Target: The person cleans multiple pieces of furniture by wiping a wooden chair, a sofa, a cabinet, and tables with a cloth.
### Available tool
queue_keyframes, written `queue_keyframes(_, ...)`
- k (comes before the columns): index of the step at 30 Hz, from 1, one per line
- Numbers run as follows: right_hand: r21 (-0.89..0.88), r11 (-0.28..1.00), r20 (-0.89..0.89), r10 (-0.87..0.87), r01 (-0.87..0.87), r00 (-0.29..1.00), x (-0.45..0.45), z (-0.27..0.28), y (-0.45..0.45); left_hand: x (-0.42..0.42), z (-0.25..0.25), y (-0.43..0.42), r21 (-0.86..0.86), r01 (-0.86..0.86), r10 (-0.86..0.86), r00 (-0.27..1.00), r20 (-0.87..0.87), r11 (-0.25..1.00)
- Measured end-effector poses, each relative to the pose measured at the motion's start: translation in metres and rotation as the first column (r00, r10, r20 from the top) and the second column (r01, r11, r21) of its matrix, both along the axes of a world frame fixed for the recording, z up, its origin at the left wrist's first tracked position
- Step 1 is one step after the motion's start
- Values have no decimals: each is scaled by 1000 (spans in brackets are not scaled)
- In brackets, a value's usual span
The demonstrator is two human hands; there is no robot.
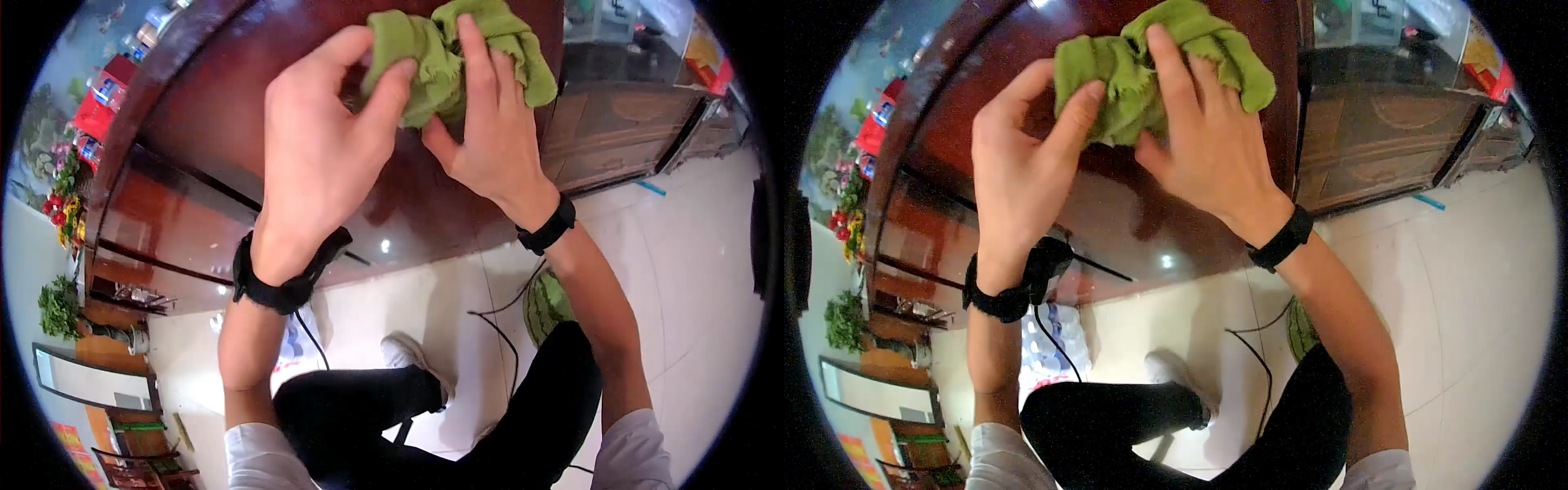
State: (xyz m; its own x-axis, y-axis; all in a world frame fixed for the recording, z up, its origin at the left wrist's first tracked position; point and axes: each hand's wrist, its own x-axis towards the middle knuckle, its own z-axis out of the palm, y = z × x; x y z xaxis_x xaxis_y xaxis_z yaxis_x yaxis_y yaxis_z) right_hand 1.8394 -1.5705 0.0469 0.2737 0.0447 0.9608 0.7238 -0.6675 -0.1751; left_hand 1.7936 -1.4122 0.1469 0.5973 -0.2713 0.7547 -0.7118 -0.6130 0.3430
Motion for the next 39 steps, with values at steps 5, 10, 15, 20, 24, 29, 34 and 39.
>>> queue_keyframes(5,-4,995,-176,-101,102,979,-19,70,0,1,38,-14,47,-153,141,970,197,987)
queue_keyframes(10,8,976,-198,-210,216,958,-7,42,8,13,26,-23,-90,-119,131,982,138,989)
queue_keyframes(15,-78,967,-306,-253,241,918,-9,-11,0,19,-4,-21,-23,-34,33,997,-68,999)
queue_keyframes(20,-210,932,-346,-352,294,870,-10,-43,-8,28,-55,-22,-58,31,-22,987,161,998)
queue_keyframes(24,-172,950,-572,-312,261,759,-17,-80,-12,21,-89,-22,-25,64,-63,997,47,998)
queue_keyframes(29,-256,932,-523,-356,256,774,-20,-131,-26,19,-133,-25,-48,160,-165,978,-131,986)
queue_keyframes(34,-161,983,-599,-164,83,784,-42,-93,-18,8,-128,-30,-195,101,-175,895,-409,976)
queue_keyframes(39,-266,951,-218,-220,159,951,-18,-19,-37,5,-92,-30,-482,121,-239,952,-193,868)
